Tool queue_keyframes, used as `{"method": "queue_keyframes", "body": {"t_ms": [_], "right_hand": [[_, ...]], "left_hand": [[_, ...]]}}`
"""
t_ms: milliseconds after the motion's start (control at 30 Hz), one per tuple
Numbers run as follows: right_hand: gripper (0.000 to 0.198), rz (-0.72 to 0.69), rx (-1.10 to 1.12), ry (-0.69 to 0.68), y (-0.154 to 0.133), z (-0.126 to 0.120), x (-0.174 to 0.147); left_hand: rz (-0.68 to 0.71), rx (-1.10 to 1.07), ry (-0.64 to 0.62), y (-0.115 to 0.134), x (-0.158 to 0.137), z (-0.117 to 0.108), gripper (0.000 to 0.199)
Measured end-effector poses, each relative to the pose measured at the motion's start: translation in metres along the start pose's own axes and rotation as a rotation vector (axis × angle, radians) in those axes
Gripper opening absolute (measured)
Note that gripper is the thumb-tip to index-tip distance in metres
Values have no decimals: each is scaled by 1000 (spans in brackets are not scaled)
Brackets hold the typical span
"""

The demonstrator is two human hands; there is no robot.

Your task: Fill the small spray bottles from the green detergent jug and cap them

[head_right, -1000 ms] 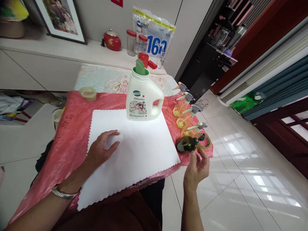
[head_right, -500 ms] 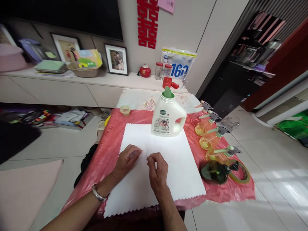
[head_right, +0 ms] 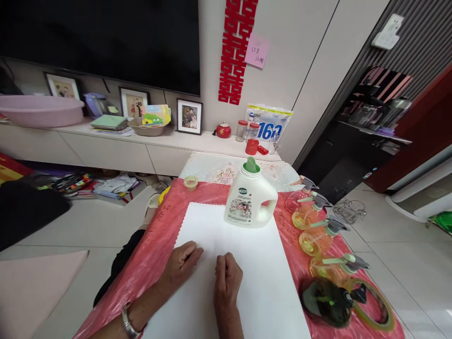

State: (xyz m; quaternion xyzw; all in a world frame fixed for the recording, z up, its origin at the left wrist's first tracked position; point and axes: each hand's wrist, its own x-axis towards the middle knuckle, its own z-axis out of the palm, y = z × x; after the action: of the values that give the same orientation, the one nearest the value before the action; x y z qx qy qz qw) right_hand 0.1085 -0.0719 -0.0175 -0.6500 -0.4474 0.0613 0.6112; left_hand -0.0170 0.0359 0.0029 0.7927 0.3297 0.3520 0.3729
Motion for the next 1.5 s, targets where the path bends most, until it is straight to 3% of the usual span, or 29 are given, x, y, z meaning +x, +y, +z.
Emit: {"method": "queue_keyframes", "body": {"t_ms": [167, 500, 700, 833, 900, 1000, 1200, 1333, 1500], "right_hand": [[55, -12, -12, -27, 0, 3, 2], [55, -5, -39, -79, -8, 2, 10], [57, -2, -30, -56, -2, 6, 7], [46, 19, -40, -39, 3, 5, 2], [43, -14, -85, -6, 1, 4, 1], [47, -179, -222, 38, -7, 4, 2], [45, -390, -532, 63, -20, 10, 5], [50, -375, -606, 47, -17, 13, 4], [64, -246, -697, -36, -8, 16, 5]], "left_hand": [[4, 50, -71, 1, 2, 0, 49], [-10, -15, -59, 0, 2, -1, 37], [32, -60, -17, -12, 0, 6, 35], [25, -54, 88, -10, -1, 5, 43], [45, -14, 149, -8, -2, 5, 50], [114, 94, 197, -6, -4, 6, 55], [192, 373, 156, -9, -6, 13, 53], [215, 508, 78, -8, -8, 18, 56], [148, 672, -3, -6, -8, 26, 62]]}}
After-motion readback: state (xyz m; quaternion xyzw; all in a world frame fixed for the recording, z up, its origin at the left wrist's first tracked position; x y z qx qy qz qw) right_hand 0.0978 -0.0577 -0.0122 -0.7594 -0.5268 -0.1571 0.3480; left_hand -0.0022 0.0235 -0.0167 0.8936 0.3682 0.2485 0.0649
